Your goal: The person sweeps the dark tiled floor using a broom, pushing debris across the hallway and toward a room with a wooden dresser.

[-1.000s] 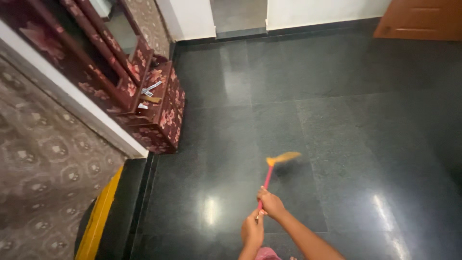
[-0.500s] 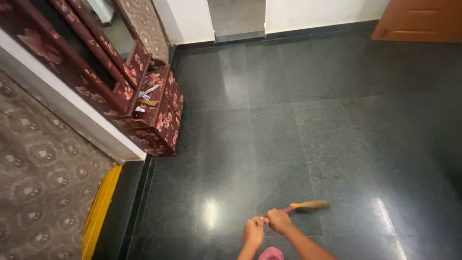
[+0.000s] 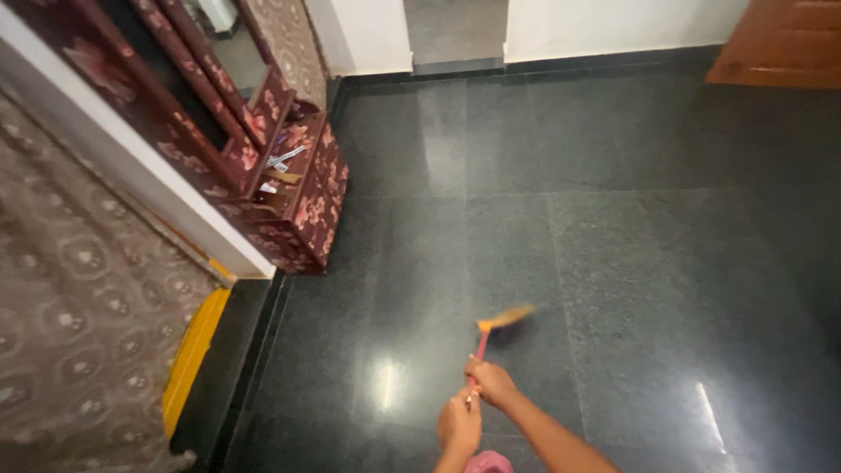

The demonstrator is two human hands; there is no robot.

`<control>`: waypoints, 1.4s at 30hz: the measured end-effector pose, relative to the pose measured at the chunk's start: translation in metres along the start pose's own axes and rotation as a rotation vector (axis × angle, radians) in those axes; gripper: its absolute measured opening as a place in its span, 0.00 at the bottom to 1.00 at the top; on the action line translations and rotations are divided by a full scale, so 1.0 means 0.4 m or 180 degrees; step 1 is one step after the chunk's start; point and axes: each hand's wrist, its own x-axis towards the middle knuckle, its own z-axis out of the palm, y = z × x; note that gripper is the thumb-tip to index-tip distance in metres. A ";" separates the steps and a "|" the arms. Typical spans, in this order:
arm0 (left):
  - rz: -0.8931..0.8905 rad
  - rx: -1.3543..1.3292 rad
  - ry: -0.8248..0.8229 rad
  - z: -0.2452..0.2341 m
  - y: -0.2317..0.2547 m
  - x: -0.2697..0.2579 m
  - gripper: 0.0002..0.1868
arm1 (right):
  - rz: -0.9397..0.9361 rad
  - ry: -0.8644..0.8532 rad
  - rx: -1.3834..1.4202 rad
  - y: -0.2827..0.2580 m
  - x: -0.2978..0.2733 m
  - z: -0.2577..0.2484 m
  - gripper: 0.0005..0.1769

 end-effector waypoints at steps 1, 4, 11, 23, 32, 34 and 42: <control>-0.0113 0.0083 -0.0128 0.003 -0.011 0.000 0.17 | -0.0019 -0.0102 0.0122 -0.005 -0.012 0.006 0.14; -0.0262 0.0088 -0.0376 0.034 -0.048 -0.001 0.17 | -0.0151 -0.0432 0.0122 -0.006 -0.066 0.008 0.18; 0.0576 -0.1387 -0.0337 0.074 -0.082 0.046 0.16 | 0.0782 -0.0720 -0.0595 0.017 -0.103 -0.031 0.08; -0.0014 -0.0921 -0.0005 -0.074 -0.058 -0.028 0.15 | -0.0298 0.0304 -0.0311 -0.054 0.018 0.023 0.05; -0.0339 -0.0909 -0.0398 -0.081 -0.242 -0.021 0.15 | 0.0581 -0.0678 0.0101 -0.175 -0.078 0.117 0.15; -0.0306 -0.1226 -0.0487 -0.082 -0.261 -0.018 0.15 | 0.0649 -0.0581 0.0032 -0.173 -0.099 0.113 0.09; -0.0166 -0.1618 -0.0422 -0.177 -0.268 -0.009 0.16 | 0.0060 0.0760 -0.0327 -0.210 -0.028 0.124 0.08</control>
